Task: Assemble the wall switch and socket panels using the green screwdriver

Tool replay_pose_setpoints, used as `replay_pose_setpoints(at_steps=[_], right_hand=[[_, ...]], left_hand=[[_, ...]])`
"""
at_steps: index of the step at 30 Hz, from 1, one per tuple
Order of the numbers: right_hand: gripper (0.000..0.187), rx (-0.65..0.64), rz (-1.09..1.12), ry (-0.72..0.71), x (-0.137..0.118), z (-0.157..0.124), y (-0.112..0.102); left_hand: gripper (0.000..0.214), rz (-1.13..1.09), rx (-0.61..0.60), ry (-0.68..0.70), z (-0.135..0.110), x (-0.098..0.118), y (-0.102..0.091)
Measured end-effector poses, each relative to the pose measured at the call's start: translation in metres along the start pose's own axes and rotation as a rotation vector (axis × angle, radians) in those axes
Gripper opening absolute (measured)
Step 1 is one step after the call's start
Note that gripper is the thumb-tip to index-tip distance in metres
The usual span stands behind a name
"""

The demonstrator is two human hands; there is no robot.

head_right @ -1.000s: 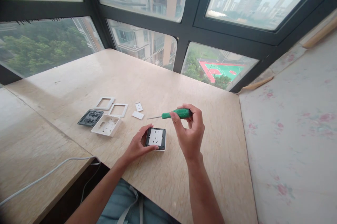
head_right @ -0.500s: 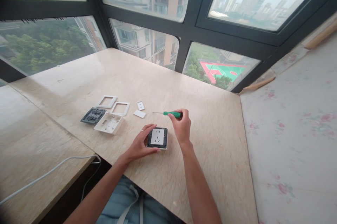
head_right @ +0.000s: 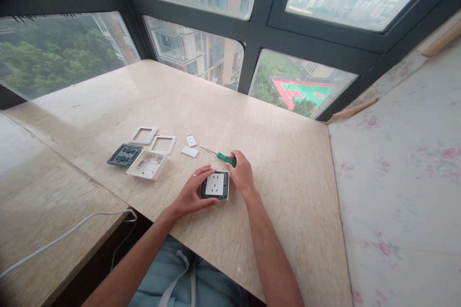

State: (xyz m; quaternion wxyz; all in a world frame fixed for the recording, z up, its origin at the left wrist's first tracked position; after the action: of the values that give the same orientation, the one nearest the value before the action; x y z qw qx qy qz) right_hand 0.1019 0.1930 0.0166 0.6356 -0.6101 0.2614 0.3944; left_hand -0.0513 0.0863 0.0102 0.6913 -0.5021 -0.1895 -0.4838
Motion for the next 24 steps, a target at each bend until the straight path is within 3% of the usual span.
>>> replay_pose_setpoints(at_steps=[8,17,20,24], right_hand=[[0.031,-0.026,-0.038,-0.066,-0.008,-0.001,-0.002],[0.019,0.062,-0.074,-0.250,-0.060,-0.011,-0.034],[0.015,-0.052,-0.108,-0.219,-0.067,-0.014,-0.035],[0.013,-0.382,-0.254,-0.137,-0.067,-0.025,-0.024]], left_hand=[[0.086,-0.154,-0.019,-0.063,0.001,-0.004,0.000],[0.086,-0.275,0.020,-0.109,-0.001,-0.008,0.000],[0.085,-0.264,0.038,-0.120,-0.001,-0.008,-0.001],[0.085,-0.210,0.071,-0.133,-0.002,-0.009,-0.002]])
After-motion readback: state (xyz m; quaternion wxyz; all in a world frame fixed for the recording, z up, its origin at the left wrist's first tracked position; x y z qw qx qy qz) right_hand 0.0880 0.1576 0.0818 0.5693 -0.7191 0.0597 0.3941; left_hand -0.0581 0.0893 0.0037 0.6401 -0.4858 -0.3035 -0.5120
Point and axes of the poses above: each hand's wrist, its own z-axis towards the middle knuckle, its own y-axis out of the palm, x = y × z, the point moved 7 cm from there along z, towards the middle knuckle, and after that the axes turned 6 degrees about y, right-handed, at the moved point
